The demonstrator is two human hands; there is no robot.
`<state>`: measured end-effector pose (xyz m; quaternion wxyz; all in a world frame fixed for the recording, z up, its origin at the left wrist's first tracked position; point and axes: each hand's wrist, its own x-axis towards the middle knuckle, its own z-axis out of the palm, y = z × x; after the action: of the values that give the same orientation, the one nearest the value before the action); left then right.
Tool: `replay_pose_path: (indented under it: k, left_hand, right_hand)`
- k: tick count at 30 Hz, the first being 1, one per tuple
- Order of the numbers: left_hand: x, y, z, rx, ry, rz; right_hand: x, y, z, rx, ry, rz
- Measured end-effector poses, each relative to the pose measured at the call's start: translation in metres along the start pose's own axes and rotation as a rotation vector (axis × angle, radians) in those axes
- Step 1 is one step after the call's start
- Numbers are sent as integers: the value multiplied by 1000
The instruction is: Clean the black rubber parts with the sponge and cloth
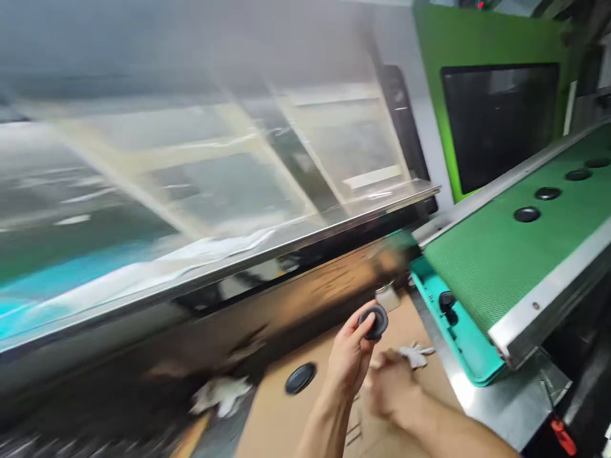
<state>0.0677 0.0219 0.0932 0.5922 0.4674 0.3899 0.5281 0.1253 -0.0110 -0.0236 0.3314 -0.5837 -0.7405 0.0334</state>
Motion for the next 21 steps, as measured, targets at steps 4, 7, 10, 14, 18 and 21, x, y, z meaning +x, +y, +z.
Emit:
replay_pose_path:
  k: [4, 7, 10, 14, 18, 21]
  left_hand:
    - [-20, -48, -105, -103, 268, -73]
    - [-23, -79, -128, -179, 301, -93]
    - [-23, -92, -125, -313, 210, -112]
    - [-28, -90, -120, -540, 115, -168]
    - [-34, -82, -121, -695, -44, -369]
    - [-30, -78, -122, -772, -15, -386]
  right_hand:
    - [2, 0, -2, 106, 79, 133]
    - [5, -2, -6, 268, 169, 80]
    - [0, -14, -2, 349, 149, -51]
    - [-15, -34, 10, 236, 128, -115]
    - [-23, -47, 22, 76, 98, -181]
    - [-14, -49, 28, 3, 87, -175]
